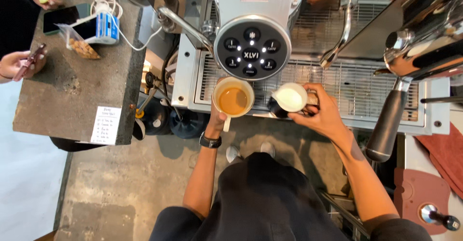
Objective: The person steams milk using an espresso machine wand, wipes the steam wand with a cloth, and then pours the steamed milk into a cup of espresso to create a latte art design.
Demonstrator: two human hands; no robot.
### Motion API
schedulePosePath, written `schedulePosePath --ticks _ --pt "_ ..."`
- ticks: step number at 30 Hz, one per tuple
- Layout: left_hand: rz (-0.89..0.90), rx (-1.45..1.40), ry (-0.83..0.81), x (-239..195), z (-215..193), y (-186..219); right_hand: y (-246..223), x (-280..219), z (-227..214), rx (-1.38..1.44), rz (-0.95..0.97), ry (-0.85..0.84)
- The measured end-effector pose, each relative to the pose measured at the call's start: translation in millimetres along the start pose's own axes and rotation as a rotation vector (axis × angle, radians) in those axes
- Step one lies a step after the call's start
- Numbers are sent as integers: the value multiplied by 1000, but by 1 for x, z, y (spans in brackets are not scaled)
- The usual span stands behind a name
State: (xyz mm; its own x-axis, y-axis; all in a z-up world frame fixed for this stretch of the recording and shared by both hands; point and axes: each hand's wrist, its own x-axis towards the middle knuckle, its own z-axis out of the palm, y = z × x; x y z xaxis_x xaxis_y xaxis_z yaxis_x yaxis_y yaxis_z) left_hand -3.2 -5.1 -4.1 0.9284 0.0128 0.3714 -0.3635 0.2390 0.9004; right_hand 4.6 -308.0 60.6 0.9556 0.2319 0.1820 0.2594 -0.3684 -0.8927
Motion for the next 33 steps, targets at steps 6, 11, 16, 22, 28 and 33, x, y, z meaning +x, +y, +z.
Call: schedulePosePath --ticks 6,11,16,22,28,33 --pt "16 79 -28 -4 -3 0 16 -2 1 -39 -33 19" --pt "39 138 -5 -9 -1 4 -2 0 -5 39 -103 30" --pt "38 83 42 -22 17 30 -29 -11 -3 85 -128 20" --pt "64 77 166 -58 28 37 -30 -31 -3 169 -170 -16" --pt "72 -39 164 -100 19 47 -63 -44 -4 95 -252 -44" --pt "46 -152 140 -120 16 77 -98 -57 -1 77 -301 -86"
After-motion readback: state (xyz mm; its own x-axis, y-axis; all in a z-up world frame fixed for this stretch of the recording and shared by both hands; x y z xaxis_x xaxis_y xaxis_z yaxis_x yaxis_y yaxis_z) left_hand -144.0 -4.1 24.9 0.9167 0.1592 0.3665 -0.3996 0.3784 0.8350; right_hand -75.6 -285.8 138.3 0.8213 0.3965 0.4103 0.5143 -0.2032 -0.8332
